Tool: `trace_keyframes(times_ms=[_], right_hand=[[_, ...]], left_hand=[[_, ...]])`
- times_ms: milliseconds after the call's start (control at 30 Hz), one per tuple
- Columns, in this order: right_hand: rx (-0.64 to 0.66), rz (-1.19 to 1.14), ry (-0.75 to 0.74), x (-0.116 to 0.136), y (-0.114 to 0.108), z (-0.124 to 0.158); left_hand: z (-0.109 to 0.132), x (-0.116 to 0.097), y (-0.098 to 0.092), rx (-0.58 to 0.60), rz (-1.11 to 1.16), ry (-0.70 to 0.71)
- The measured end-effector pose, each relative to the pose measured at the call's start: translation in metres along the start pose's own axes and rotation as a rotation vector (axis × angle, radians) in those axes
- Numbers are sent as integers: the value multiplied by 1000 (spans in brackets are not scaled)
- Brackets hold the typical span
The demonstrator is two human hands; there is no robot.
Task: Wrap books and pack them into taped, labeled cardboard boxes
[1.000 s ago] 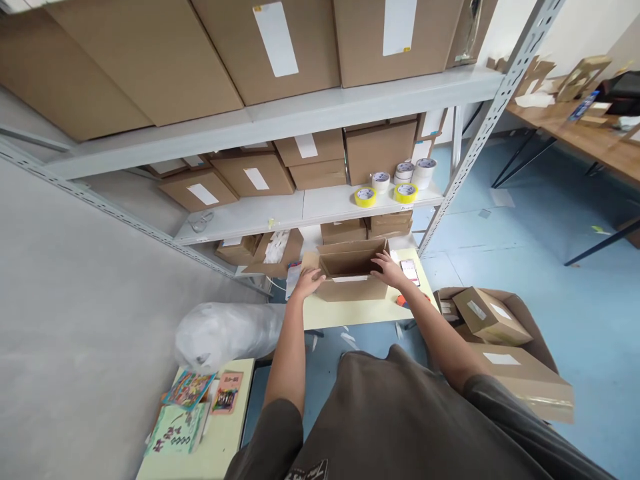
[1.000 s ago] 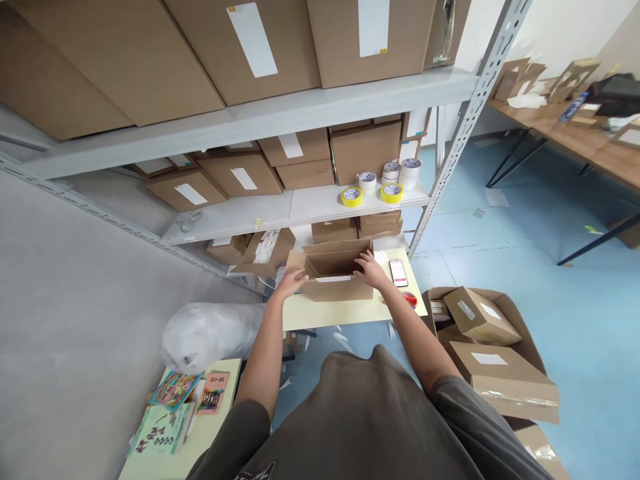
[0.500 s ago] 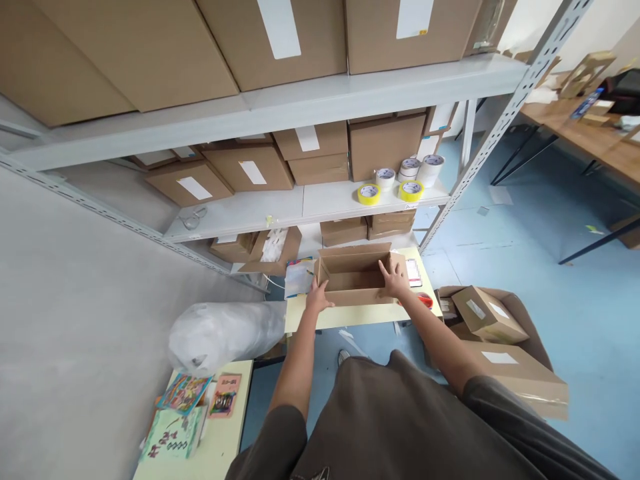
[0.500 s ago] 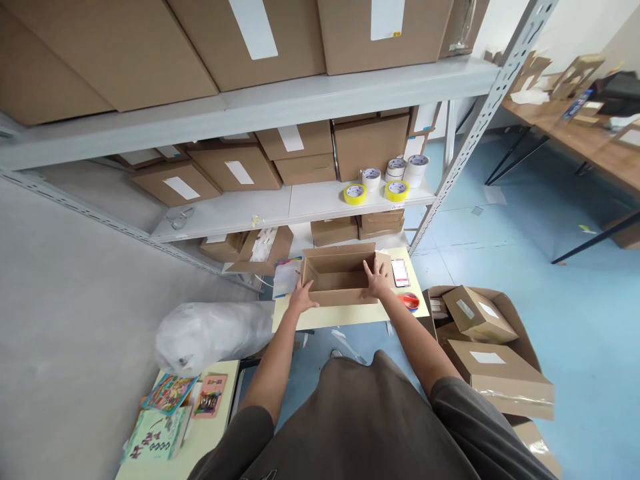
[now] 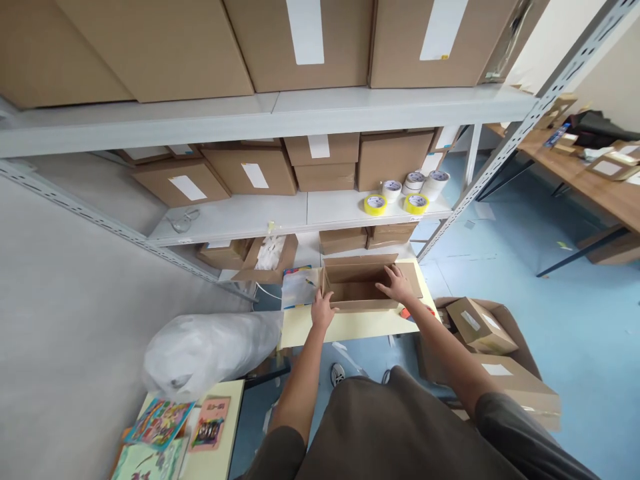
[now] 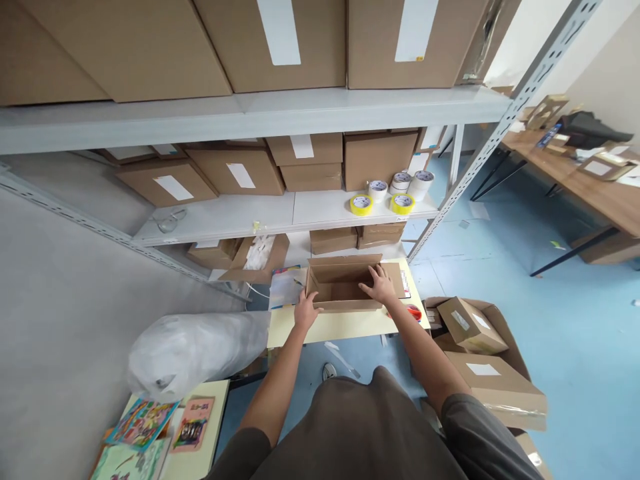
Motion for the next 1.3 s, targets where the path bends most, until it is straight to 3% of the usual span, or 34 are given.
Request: trace_keyframes(times_ms=[100,200,333,500,700,833,1000,1100,1200,1300], right_hand=[[-62,71,-131,26,0,-19],[18,155,-117,38,9,-44],[114,252,-83,37,26,-69],[47,285,-61,35,46,-80],[132,442,-118,34,47,-93],[113,463,-172,31,44,-93],[103,326,-91,34,39,-89],[17,93,-53,49,42,-83],[-79,-285,-121,88,59,-67],[-78,-597,-191,146,92,-47]], left_hand=[[3,3,1,18,-20,17],[9,6,2,36,-10,24],[19,6,7,41,14,-11],[28,-2,12,0,14,-88],[28,-16,7,-56,-128,-114],[29,-24,3,-48,-140,-112],[32,-27,-4,35,-106,-118],[36,-24,-4,80,-43,-116],[40,-18,-2,100,50,-88],[43,-5,-4,127,199,-21]])
Point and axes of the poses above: each hand's wrist, its own z-axis away from the middle knuckle, its own y-axis out of the palm, x = y × z, the point moved 2 cm from there along -z, towards the middle knuckle, and after that the axes turned 5 degrees about -x, right-handed, at the moved point
